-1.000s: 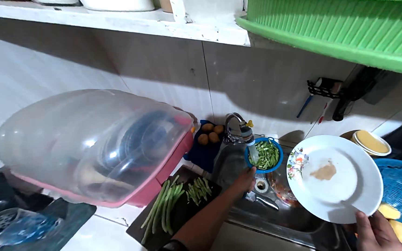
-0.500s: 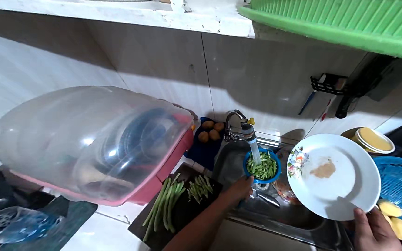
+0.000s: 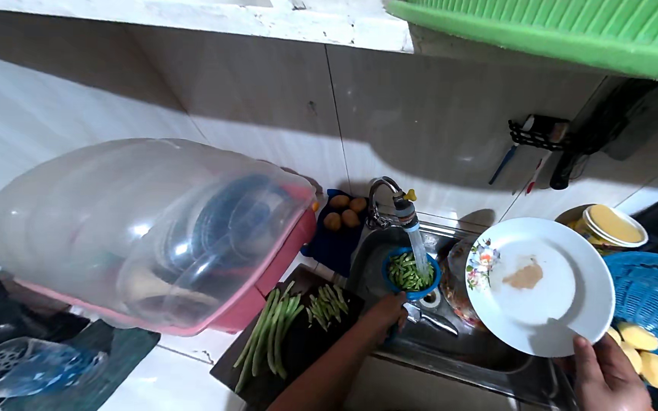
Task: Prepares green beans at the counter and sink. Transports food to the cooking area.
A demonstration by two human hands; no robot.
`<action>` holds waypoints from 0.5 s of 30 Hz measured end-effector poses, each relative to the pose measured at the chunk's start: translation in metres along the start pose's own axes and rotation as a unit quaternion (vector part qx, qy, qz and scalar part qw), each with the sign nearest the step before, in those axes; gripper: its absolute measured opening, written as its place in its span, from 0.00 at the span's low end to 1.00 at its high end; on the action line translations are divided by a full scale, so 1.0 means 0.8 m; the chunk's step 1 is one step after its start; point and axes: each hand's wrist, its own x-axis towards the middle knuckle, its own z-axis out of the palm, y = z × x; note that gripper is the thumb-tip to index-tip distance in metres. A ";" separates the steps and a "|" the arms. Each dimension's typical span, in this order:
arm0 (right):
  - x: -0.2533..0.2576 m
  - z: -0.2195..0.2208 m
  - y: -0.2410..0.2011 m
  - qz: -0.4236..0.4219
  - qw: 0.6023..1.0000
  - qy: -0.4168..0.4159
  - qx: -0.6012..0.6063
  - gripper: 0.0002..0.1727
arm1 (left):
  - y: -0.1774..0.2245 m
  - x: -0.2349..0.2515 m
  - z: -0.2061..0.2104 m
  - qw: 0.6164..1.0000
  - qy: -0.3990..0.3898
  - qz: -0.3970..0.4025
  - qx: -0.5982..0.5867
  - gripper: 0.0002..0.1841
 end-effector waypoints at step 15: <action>0.003 -0.002 -0.011 -0.009 1.000 -0.005 0.001 0.24 | 0.004 0.014 0.023 0.997 -0.039 0.021 0.059 0.26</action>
